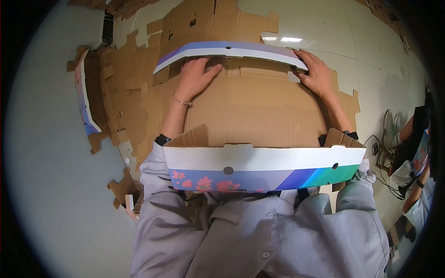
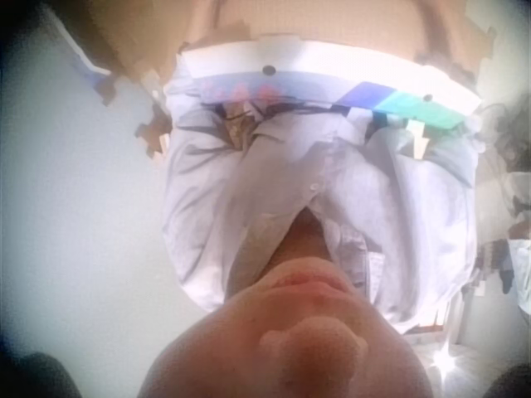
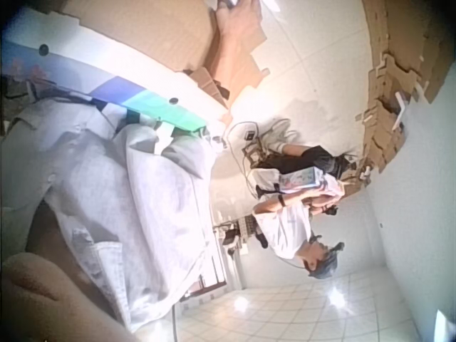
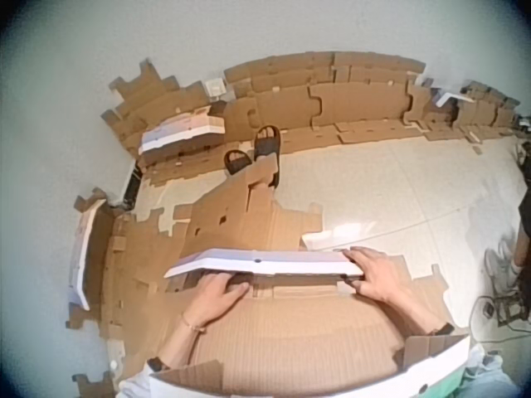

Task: The person assembles a cardboard box by folding and inserting printed cardboard pieces into slots on a larger base. The person handles multiple cardboard pieces, aligns them, and secures them into place.

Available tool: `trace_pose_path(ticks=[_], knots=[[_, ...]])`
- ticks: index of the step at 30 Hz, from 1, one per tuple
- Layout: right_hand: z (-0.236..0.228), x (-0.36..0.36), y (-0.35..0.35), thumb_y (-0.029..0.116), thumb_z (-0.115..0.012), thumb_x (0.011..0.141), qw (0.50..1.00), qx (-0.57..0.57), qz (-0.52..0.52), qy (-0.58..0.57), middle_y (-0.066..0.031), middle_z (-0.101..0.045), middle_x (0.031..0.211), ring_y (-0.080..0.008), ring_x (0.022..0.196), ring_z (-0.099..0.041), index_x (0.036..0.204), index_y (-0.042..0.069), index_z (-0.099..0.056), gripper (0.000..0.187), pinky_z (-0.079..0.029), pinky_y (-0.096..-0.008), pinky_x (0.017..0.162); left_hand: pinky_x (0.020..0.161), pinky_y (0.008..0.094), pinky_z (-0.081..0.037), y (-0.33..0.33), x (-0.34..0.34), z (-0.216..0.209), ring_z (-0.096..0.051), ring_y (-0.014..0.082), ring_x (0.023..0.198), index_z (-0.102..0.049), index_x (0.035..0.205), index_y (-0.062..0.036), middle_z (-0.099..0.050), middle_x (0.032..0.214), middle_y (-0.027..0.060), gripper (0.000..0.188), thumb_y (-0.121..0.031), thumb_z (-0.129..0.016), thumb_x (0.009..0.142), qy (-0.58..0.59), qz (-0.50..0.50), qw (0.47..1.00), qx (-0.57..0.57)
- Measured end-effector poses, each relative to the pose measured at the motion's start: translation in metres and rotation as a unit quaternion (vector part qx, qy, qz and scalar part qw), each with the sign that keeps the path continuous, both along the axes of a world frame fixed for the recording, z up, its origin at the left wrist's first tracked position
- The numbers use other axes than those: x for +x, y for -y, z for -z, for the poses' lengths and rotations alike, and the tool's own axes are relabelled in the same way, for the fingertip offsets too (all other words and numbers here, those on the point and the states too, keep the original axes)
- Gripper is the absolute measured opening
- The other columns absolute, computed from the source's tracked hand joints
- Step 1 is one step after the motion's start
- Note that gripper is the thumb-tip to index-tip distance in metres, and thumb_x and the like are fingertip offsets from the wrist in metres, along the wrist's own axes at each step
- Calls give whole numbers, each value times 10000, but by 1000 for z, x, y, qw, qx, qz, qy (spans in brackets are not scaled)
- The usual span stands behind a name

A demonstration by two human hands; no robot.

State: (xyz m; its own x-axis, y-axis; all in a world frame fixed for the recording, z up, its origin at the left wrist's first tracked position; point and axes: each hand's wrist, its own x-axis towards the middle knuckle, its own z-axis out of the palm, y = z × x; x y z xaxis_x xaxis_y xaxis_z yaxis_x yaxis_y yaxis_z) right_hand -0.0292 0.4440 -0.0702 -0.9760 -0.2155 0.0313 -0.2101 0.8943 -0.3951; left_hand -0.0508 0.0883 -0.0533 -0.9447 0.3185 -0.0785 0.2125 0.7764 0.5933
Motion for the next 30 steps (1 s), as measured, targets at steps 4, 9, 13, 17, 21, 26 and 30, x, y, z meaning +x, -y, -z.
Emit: trace_pose_path(ticks=[4, 9, 13, 17, 21, 26, 30], knots=[[-1, 0, 0, 239, -694, 711, 1000, 5, -2, -8, -67, -590, 1209, -289, 1075, -558, 1235, 148, -542, 553, -452, -395, 888, 789, 430, -468, 0, 0, 3, -617, 375, 884, -647, 1061, -1, -658, 882, 216, 474, -408, -611, 822, 7, -4, 1000, -5], [-7, 0, 1, 269, -688, 723, 1000, -1, 5, 18, -87, -615, 1156, -308, 1033, -577, 1219, 141, -553, 529, -470, -405, 845, 824, 435, -450, 0, 2, -1, -606, 377, 901, -639, 1100, -31, -657, 901, 211, 468, -410, -600, 828, 5, -2, 1000, -13], [-21, -3, 6, 440, -643, 777, 998, -12, 34, 50, -131, -662, 994, -336, 921, -615, 1117, 128, -631, 462, -493, -424, 776, 864, 437, -426, 2, 5, 0, -581, 374, 962, -625, 1152, -83, -644, 990, 205, 462, -415, -591, 832, 5, 7, 1000, -14], [-34, -17, 1, 556, -605, 784, 993, 35, 48, 107, -150, -672, 846, -348, 822, -632, 1009, 122, -685, 495, -502, -431, 722, 925, 431, -383, 1, 9, -3, -497, 329, 1105, -607, 1187, -132, -578, 1172, 153, 452, -402, -597, 824, 2, 7, 999, -52], [-36, -42, -4, 505, -618, 810, 984, 115, 19, 138, -195, -655, 786, -362, 760, -628, 1004, 55, -682, 494, -502, -404, 686, 958, 434, -351, 4, 7, 2, -423, 292, 1192, -599, 1192, -136, -518, 1273, 110, 448, -374, -612, 812, -45, 30, 998, -21], [-26, -30, -2, 521, -550, 850, 973, 68, -15, 221, -207, -642, 1032, -351, 959, -610, 1166, 68, -609, 555, -481, -405, 828, 818, 407, -426, 3, 8, 0, -556, 317, 934, -649, 1055, -77, -621, 998, 156, 349, -335, -614, 821, -64, -19, 998, 13], [6, 5, -10, 517, -430, 906, 994, 18, -82, 74, -201, -366, 1420, -386, 1293, -344, 1385, 111, -395, 629, -262, -457, 1078, 577, 396, -425, 2, 9, -8, -549, 338, 560, -652, 769, 21, -540, 613, 212, 324, -294, -612, 833, -3, -67, 996, 66]])
